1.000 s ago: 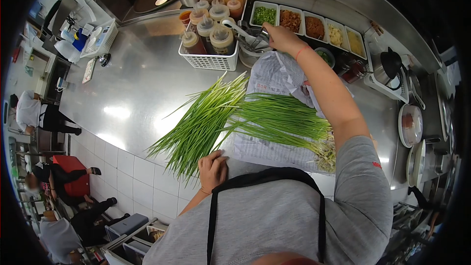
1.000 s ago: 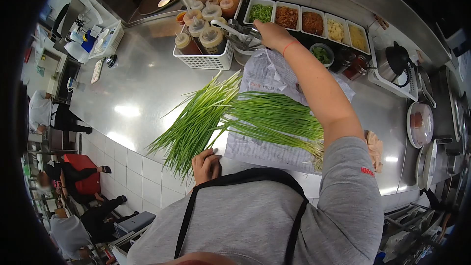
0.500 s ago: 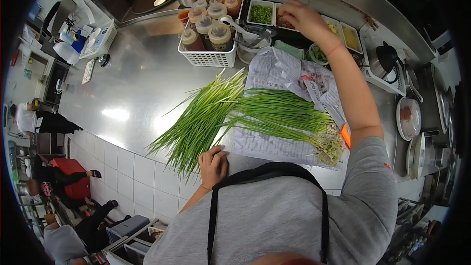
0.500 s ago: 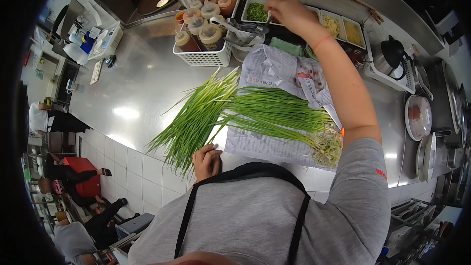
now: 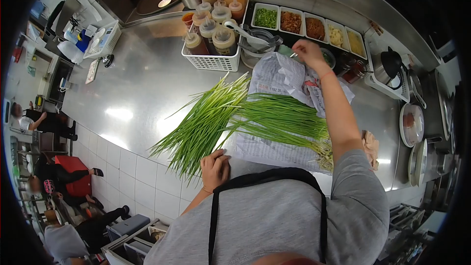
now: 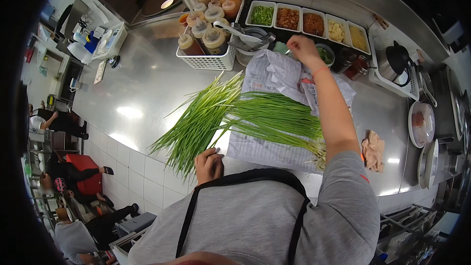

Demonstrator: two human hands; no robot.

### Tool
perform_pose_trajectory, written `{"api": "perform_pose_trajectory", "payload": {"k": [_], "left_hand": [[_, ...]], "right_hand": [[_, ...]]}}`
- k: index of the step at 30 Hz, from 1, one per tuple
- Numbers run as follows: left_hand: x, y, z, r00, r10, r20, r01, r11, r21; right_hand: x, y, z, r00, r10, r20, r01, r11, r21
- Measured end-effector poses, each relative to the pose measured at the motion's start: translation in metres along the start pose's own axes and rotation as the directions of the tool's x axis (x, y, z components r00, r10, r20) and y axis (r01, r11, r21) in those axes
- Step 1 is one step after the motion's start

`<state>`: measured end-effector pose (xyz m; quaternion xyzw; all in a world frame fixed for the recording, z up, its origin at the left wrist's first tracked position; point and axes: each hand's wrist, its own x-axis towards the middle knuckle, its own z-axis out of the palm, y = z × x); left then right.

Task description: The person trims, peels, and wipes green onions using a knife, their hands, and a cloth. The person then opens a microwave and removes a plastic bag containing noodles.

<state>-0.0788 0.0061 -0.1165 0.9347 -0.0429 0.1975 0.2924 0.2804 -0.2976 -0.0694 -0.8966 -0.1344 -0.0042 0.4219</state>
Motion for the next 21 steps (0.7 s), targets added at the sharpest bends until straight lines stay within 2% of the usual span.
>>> {"api": "perform_pose_trajectory", "payload": {"k": [2, 4, 5, 7, 8, 10, 11, 14, 16, 18, 19, 20, 21], "left_hand": [[0.000, 0.000, 0.000, 1.000, 0.008, 0.008, -0.008, 1.000, 0.004], [0.000, 0.000, -0.001, 1.000, 0.007, 0.022, -0.007, 1.000, 0.004], [0.001, 0.000, 0.000, 1.000, 0.008, 0.027, -0.008, 1.000, 0.002], [0.002, 0.000, 0.000, 0.999, 0.014, 0.030, -0.014, 1.000, 0.001], [0.001, 0.000, 0.000, 0.999, 0.016, 0.028, -0.016, 1.000, 0.005], [0.000, -0.001, 0.001, 0.999, 0.020, 0.030, -0.020, 1.000, 0.008], [0.001, -0.002, 0.001, 0.999, 0.020, 0.031, -0.021, 1.000, 0.013], [0.001, 0.000, 0.001, 0.999, 0.010, 0.034, -0.011, 1.000, 0.008], [0.001, 0.001, 0.000, 0.999, 0.006, 0.037, -0.006, 1.000, 0.014], [0.003, 0.000, 0.001, 1.000, 0.001, 0.027, -0.001, 1.000, 0.019], [0.003, 0.001, 0.001, 1.000, -0.007, 0.028, 0.007, 1.000, 0.016], [0.003, 0.002, 0.001, 0.999, -0.014, 0.031, 0.014, 1.000, 0.012], [0.003, 0.002, 0.000, 0.999, -0.017, 0.034, 0.017, 1.000, 0.012]], "right_hand": [[0.001, -0.016, -0.022, 0.977, -0.162, -0.135, 0.148, 0.983, -0.107], [-0.003, -0.051, -0.047, 0.913, -0.323, -0.251, 0.246, 0.924, -0.292], [0.000, -0.048, -0.048, 0.914, -0.316, -0.255, 0.238, 0.926, -0.294], [0.012, -0.044, -0.052, 0.862, -0.445, -0.243, 0.310, 0.842, -0.441], [0.013, -0.038, -0.045, 0.862, -0.444, -0.246, 0.307, 0.842, -0.444], [0.016, -0.023, -0.021, 0.918, -0.392, -0.056, 0.347, 0.865, -0.362], [0.015, -0.025, -0.015, 0.949, -0.313, -0.028, 0.301, 0.932, -0.203], [0.019, -0.022, -0.002, 0.966, -0.256, -0.045, 0.248, 0.960, -0.130], [0.028, -0.003, 0.003, 0.960, -0.278, -0.032, 0.270, 0.952, -0.146], [0.033, -0.016, -0.004, 0.971, -0.200, -0.135, 0.211, 0.975, 0.073], [0.034, -0.029, -0.014, 0.979, 0.000, -0.205, 0.026, 0.992, 0.127], [0.042, -0.037, -0.023, 0.962, -0.018, -0.273, 0.038, 0.997, 0.066], [0.052, -0.039, -0.029, 0.953, -0.068, -0.296, 0.113, 0.984, 0.138]]}}
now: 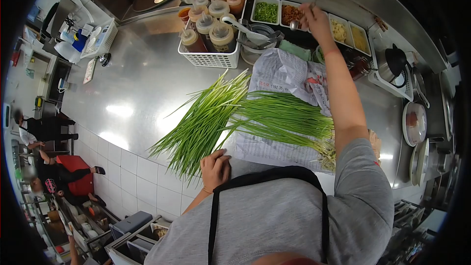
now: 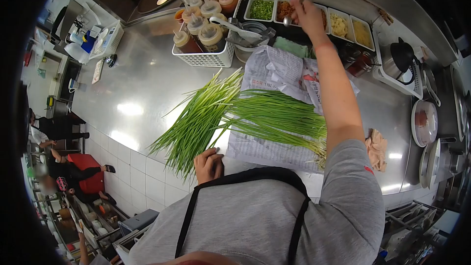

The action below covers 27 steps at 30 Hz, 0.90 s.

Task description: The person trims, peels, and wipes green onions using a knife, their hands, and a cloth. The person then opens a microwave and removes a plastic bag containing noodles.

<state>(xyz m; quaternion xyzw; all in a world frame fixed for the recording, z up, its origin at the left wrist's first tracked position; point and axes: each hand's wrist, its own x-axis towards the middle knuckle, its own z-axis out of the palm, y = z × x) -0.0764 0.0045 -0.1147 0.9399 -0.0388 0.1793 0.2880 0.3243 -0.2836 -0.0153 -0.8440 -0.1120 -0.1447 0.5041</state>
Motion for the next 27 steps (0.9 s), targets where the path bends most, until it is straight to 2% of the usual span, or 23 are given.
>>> {"api": "perform_pose_trajectory", "payload": {"k": [1, 2, 4, 9, 11, 12, 14, 15, 17, 19, 22, 24, 25, 27], "left_hand": [[0.000, 0.000, 0.000, 1.000, 0.005, 0.004, -0.005, 1.000, 0.002], [0.001, 0.000, 0.000, 1.000, 0.010, 0.007, -0.010, 1.000, 0.004], [0.001, -0.002, 0.000, 1.000, 0.014, 0.009, -0.014, 1.000, 0.007], [-0.001, -0.005, 0.003, 1.000, 0.011, -0.013, -0.011, 1.000, 0.022], [-0.001, -0.007, 0.003, 1.000, 0.010, -0.002, -0.009, 1.000, 0.021], [-0.002, -0.007, 0.003, 1.000, 0.008, 0.000, -0.008, 1.000, 0.023], [0.001, -0.006, 0.002, 1.000, 0.005, -0.008, -0.004, 1.000, 0.025], [0.001, -0.006, 0.001, 1.000, 0.007, -0.005, -0.006, 1.000, 0.026], [0.001, -0.006, 0.002, 1.000, 0.000, -0.016, 0.001, 0.999, 0.034], [0.001, -0.006, 0.001, 1.000, 0.001, -0.004, -0.001, 0.999, 0.035], [0.000, -0.007, 0.002, 1.000, 0.007, 0.006, -0.007, 0.999, 0.038], [0.001, -0.007, 0.002, 1.000, 0.015, 0.013, -0.015, 0.999, 0.035], [0.001, -0.007, 0.001, 1.000, 0.020, 0.018, -0.021, 0.999, 0.039], [0.001, -0.007, 0.002, 1.000, 0.018, 0.009, -0.019, 0.999, 0.045]], "right_hand": [[0.010, -0.001, -0.002, 0.998, -0.050, -0.023, 0.052, 0.995, 0.089], [0.017, -0.003, 0.002, 0.999, -0.047, -0.023, 0.049, 0.995, 0.088], [0.031, -0.015, 0.021, 0.979, -0.166, -0.121, 0.190, 0.956, 0.224], [0.051, -0.002, 0.064, 0.990, -0.140, -0.011, 0.140, 0.984, 0.112], [0.056, 0.004, 0.078, 0.961, 0.132, 0.241, -0.101, 0.985, -0.136], [0.061, 0.012, 0.085, 0.961, 0.124, 0.246, -0.092, 0.986, -0.136], [0.077, 0.023, 0.092, 0.961, 0.227, 0.155, -0.206, 0.968, -0.143], [0.085, 0.026, 0.094, 0.961, 0.224, 0.162, -0.202, 0.969, -0.141], [0.096, 0.025, 0.094, 0.993, 0.119, -0.001, -0.119, 0.993, -0.027], [0.105, 0.016, 0.083, 0.998, 0.062, -0.018, -0.061, 0.998, 0.024], [0.113, 0.003, 0.080, 0.992, 0.103, 0.069, -0.100, 0.994, -0.044], [0.117, 0.013, 0.092, 0.906, 0.254, 0.338, -0.257, 0.966, -0.035], [0.113, 0.019, 0.102, 0.907, 0.252, 0.337, -0.255, 0.966, -0.034], [0.101, 0.025, 0.119, 0.893, 0.324, 0.313, -0.355, 0.934, 0.044]]}}
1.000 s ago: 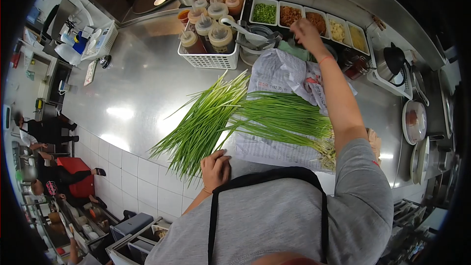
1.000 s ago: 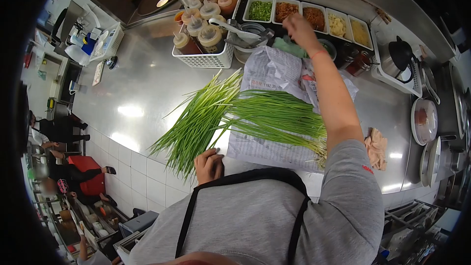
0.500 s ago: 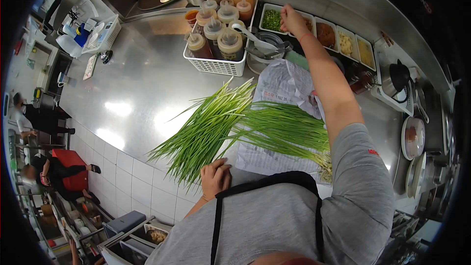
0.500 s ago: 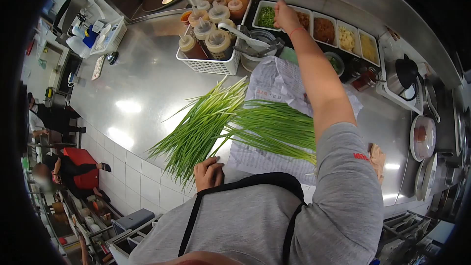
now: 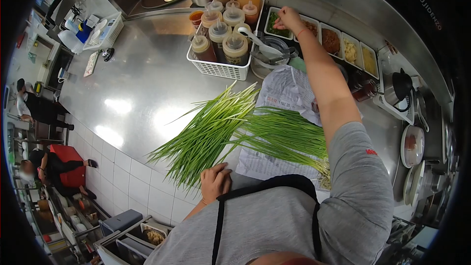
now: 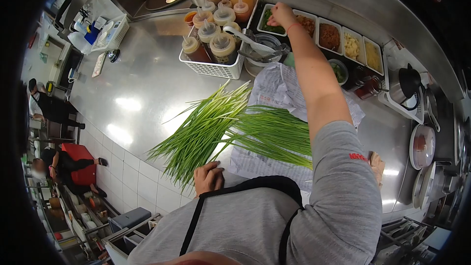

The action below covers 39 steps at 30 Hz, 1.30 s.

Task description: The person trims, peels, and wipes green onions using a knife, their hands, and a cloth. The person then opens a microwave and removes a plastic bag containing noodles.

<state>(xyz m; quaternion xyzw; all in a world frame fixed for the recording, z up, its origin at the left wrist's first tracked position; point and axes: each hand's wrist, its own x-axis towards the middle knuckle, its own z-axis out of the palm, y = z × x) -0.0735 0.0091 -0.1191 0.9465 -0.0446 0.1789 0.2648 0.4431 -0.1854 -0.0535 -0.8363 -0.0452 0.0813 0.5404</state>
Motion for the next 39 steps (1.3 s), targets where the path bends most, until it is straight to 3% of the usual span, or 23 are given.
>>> {"api": "perform_pose_trajectory", "payload": {"k": [2, 4, 8, 9, 10, 11, 12, 13, 15, 16, 18, 22, 25, 27, 35, 39], "left_hand": [[0.000, 0.000, -0.001, 1.000, -0.004, -0.005, 0.004, 1.000, 0.009], [0.000, 0.001, 0.000, 1.000, -0.012, -0.008, 0.013, 1.000, 0.008], [0.000, -0.002, 0.000, 1.000, -0.003, -0.005, 0.003, 1.000, 0.000], [-0.001, -0.002, 0.000, 1.000, 0.001, 0.002, -0.001, 1.000, 0.000], [-0.001, -0.002, 0.000, 1.000, 0.005, 0.008, -0.005, 1.000, 0.000], [0.000, -0.003, -0.001, 1.000, 0.004, 0.008, -0.004, 1.000, 0.001], [0.000, -0.003, -0.002, 1.000, -0.001, 0.017, 0.001, 1.000, 0.001], [0.000, -0.003, -0.002, 1.000, -0.007, 0.025, 0.007, 1.000, 0.000], [-0.002, -0.005, 0.000, 1.000, -0.010, 0.021, 0.009, 1.000, 0.005], [-0.003, -0.005, 0.001, 1.000, -0.010, 0.021, 0.009, 1.000, 0.009], [-0.001, -0.003, -0.001, 1.000, -0.003, 0.027, 0.003, 1.000, 0.006], [-0.001, -0.004, 0.000, 1.000, 0.008, 0.028, -0.009, 1.000, 0.019], [-0.001, -0.004, 0.001, 1.000, 0.001, 0.024, -0.001, 1.000, 0.018], [-0.002, -0.005, 0.002, 1.000, -0.004, 0.015, 0.004, 1.000, 0.015], [-0.003, -0.008, 0.003, 1.000, 0.007, 0.011, -0.007, 1.000, 0.016], [-0.003, -0.008, 0.004, 1.000, 0.014, 0.007, -0.014, 1.000, 0.022]], "right_hand": [[0.001, 0.001, -0.003, 0.998, -0.006, -0.063, 0.005, 1.000, -0.005], [0.004, -0.002, -0.016, 0.971, 0.004, -0.237, 0.026, 0.992, 0.123], [-0.013, -0.014, -0.045, 0.980, -0.108, -0.166, 0.122, 0.989, 0.078], [-0.019, -0.014, -0.048, 0.987, -0.115, -0.108, 0.112, 0.993, -0.036], [-0.029, -0.009, -0.048, 0.987, -0.116, -0.109, 0.113, 0.993, -0.038], [-0.038, 0.000, -0.048, 0.949, -0.310, 0.061, 0.313, 0.893, -0.324], [-0.050, 0.005, -0.046, 0.860, -0.429, 0.275, 0.508, 0.674, -0.537], [-0.062, 0.010, -0.044, 0.859, -0.430, 0.277, 0.509, 0.673, -0.537], [-0.087, 0.009, -0.037, 0.751, -0.558, 0.353, 0.608, 0.376, -0.699], [-0.089, 0.003, -0.036, 0.753, -0.554, 0.355, 0.607, 0.376, -0.700], [-0.089, -0.012, -0.035, 0.900, -0.337, 0.277, 0.418, 0.479, -0.772], [-0.050, -0.036, -0.023, 0.870, -0.419, 0.260, 0.448, 0.454, -0.770], [-0.003, -0.019, 0.000, 0.853, -0.496, 0.164, 0.458, 0.558, -0.692], [0.006, -0.023, 0.016, 0.950, -0.310, -0.033, 0.197, 0.678, -0.709], [0.009, -0.029, 0.032, 0.930, -0.357, -0.086, 0.164, 0.613, -0.773], [0.006, -0.036, 0.028, 0.960, -0.276, -0.039, 0.150, 0.632, -0.760]]}}
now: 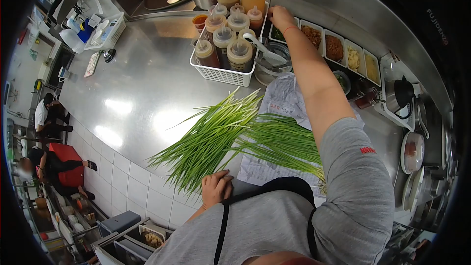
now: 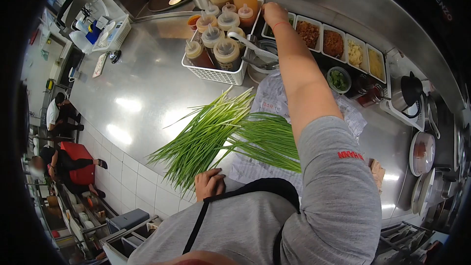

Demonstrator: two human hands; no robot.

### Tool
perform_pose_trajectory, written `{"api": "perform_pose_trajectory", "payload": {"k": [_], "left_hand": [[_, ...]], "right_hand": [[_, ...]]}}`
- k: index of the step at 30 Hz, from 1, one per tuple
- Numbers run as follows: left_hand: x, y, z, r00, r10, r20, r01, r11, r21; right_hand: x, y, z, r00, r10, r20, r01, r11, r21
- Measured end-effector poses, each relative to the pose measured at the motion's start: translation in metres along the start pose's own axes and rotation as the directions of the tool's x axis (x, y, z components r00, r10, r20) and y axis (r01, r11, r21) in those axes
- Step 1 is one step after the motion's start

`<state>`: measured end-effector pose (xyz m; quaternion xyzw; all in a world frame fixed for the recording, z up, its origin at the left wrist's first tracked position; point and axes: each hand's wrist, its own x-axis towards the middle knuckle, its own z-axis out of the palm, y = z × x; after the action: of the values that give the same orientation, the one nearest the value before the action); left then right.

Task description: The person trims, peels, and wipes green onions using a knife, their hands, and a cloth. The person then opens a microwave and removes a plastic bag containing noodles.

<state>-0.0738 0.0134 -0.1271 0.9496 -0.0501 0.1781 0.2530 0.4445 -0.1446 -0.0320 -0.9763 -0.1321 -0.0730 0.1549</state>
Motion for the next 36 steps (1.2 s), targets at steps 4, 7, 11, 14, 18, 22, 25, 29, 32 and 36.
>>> {"api": "perform_pose_trajectory", "payload": {"k": [4, 7, 11, 14, 18, 22, 25, 29, 32, 36], "left_hand": [[0.001, 0.003, -0.004, 1.000, -0.008, 0.001, 0.008, 1.000, -0.024], [-0.002, 0.000, -0.001, 1.000, 0.008, -0.021, -0.009, 0.999, -0.035], [-0.003, 0.001, -0.001, 0.999, 0.029, -0.032, -0.031, 0.998, -0.061], [-0.008, 0.002, -0.001, 0.999, 0.008, -0.033, -0.010, 0.998, -0.056], [-0.008, 0.008, -0.001, 0.999, 0.005, -0.034, -0.007, 0.998, -0.065], [-0.013, 0.004, 0.003, 0.998, 0.043, -0.035, -0.046, 0.997, -0.067], [-0.012, 0.007, 0.001, 0.998, 0.055, -0.032, -0.057, 0.996, -0.063], [0.006, 0.025, -0.002, 0.983, 0.159, -0.095, -0.173, 0.972, -0.160], [0.042, 0.067, 0.002, 0.924, 0.371, -0.097, -0.383, 0.880, -0.280], [0.080, 0.119, 0.035, 0.764, 0.631, 0.133, -0.566, 0.755, -0.332]], "right_hand": [[0.007, 0.009, 0.001, 0.999, -0.007, 0.033, 0.014, 0.977, -0.214], [-0.005, 0.026, -0.026, 0.978, 0.025, 0.209, 0.017, 0.981, -0.192], [-0.029, 0.059, -0.031, 0.963, -0.263, 0.054, 0.260, 0.964, 0.050], [-0.070, 0.053, -0.076, 0.961, -0.273, 0.038, 0.274, 0.961, -0.023], [-0.162, 0.066, -0.155, 0.955, -0.293, 0.053, 0.293, 0.956, 0.012], [-0.291, 0.093, -0.214, 0.958, -0.248, 0.142, 0.193, 0.927, 0.321], [-0.391, 0.132, -0.217, 0.987, -0.115, 0.115, 0.055, 0.901, 0.430], [-0.497, 0.177, -0.177, 0.945, 0.227, 0.234, -0.295, 0.901, 0.318], [-0.545, 0.167, -0.144, 0.914, 0.392, 0.105, -0.398, 0.818, 0.416], [-0.566, 0.144, -0.102, 0.923, 0.351, -0.156, -0.254, 0.863, 0.436]]}}
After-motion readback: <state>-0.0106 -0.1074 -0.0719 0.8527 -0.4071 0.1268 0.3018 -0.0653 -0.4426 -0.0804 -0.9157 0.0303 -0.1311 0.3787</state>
